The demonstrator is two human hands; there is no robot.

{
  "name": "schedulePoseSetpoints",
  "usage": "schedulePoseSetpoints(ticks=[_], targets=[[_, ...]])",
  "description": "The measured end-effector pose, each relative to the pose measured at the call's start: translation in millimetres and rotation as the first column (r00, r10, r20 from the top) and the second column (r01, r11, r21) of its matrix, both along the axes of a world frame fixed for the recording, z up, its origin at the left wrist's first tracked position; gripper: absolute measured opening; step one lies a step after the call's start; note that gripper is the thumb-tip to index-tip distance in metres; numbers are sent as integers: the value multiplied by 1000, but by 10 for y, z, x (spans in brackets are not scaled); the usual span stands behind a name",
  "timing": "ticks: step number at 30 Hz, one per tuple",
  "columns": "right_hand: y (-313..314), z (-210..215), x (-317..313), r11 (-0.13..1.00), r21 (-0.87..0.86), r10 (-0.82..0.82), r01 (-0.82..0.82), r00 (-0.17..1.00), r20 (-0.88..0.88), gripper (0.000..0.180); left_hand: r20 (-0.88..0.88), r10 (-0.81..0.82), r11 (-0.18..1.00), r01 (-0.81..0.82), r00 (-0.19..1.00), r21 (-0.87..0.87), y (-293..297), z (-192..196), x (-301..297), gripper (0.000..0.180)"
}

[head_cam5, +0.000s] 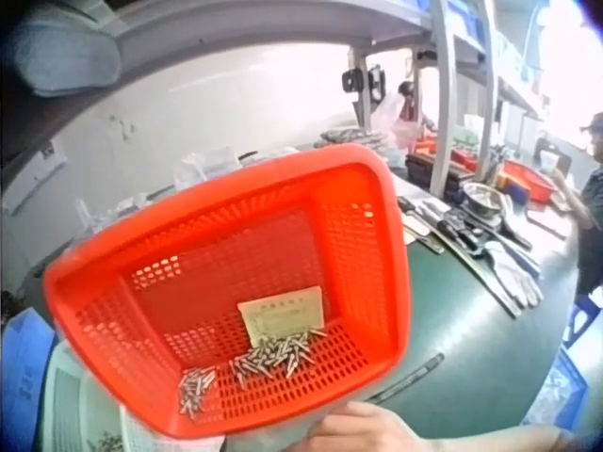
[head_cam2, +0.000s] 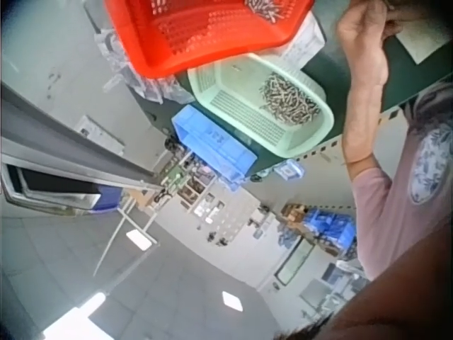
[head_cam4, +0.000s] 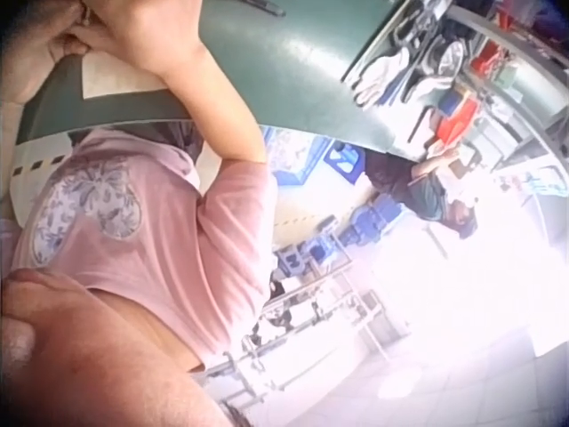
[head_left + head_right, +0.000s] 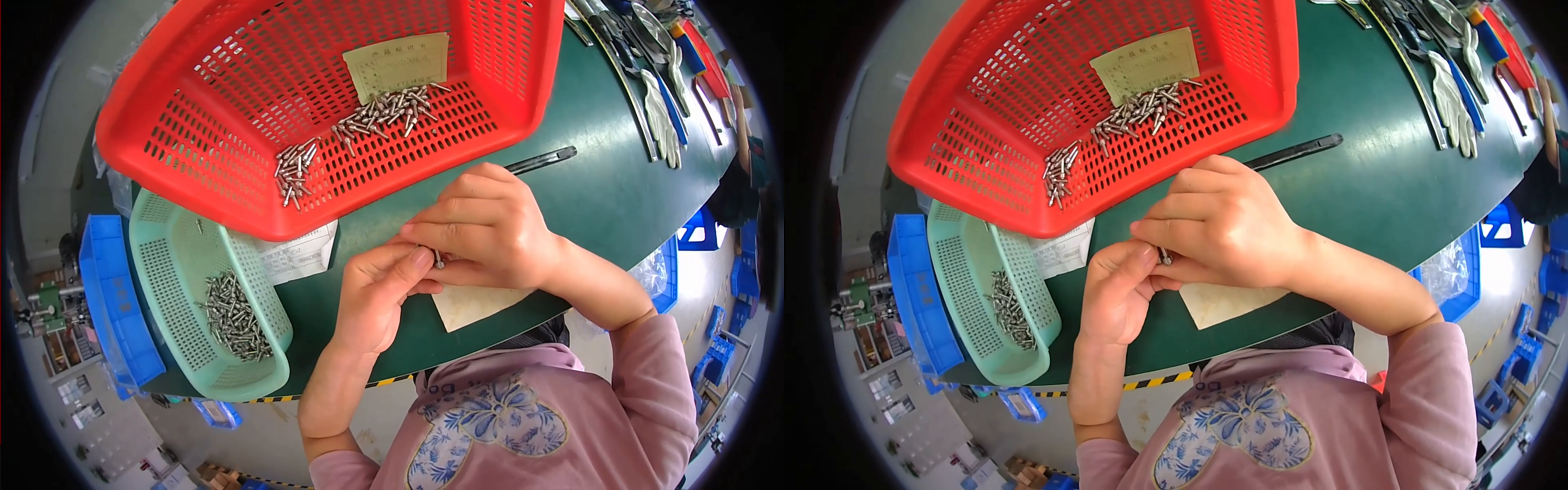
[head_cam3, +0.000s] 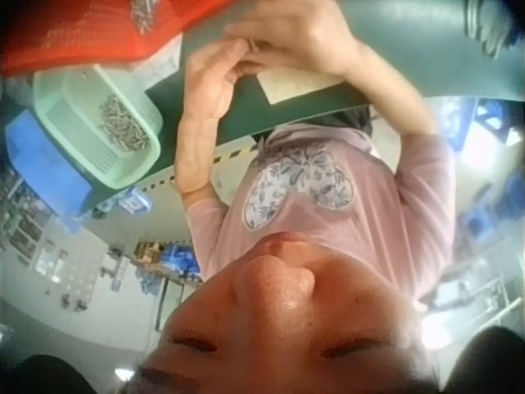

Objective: Inspecting and sorting small metal bolts at a factory workstation.

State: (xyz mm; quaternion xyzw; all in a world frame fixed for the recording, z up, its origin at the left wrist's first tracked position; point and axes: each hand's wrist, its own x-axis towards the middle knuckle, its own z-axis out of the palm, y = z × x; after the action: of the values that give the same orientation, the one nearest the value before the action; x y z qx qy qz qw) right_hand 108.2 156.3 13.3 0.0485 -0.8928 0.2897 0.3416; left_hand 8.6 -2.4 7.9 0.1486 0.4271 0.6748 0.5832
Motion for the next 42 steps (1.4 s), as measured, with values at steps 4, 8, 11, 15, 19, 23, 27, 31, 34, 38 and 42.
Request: schedulePoseSetpoints(ticks=[4,8,11,15,19,23,27,31,34,38,42], targets=[[40,-46,-12,998,-47,42,-44,998,-52,38,122,-35,998,28,992,55,21,40,-37,34],[29,-31,7,992,-109,54,-58,998,-42,37,229,-51,996,33,972,81,24,66,-51,40],[31,-27,13,990,-122,73,-76,997,-36,38,214,-75,993,54,974,103,11,51,-53,39],[10,-7,13,983,-168,65,-70,997,-36,35,183,-111,986,85,977,145,0,42,-59,38],[9,-1,11,983,-174,52,-61,997,-60,32,200,-92,991,71,975,110,-6,86,-38,35],[17,1,30,986,-164,30,-40,998,-61,33,-577,245,969,-188,779,158,-26,71,-39,18],[12,8,38,976,-205,67,-73,997,-36,33,-880,474,861,-194,-29,470,70,88,-5,26],[-51,2,45,938,-316,136,-141,990,-36,31,-859,496,863,-38,-126,504,111,78,10,30],[-84,6,47,898,-398,205,-189,979,-2,30,-863,493,869,4,-112,496,89,85,-31,28],[-118,-10,57,851,-479,241,-216,970,-10,30,-843,520,853,33,-141,521,87,90,-55,25],[-114,7,46,820,-513,279,-252,960,-25,32,-840,517,855,43,-165,517,79,126,-61,25]])
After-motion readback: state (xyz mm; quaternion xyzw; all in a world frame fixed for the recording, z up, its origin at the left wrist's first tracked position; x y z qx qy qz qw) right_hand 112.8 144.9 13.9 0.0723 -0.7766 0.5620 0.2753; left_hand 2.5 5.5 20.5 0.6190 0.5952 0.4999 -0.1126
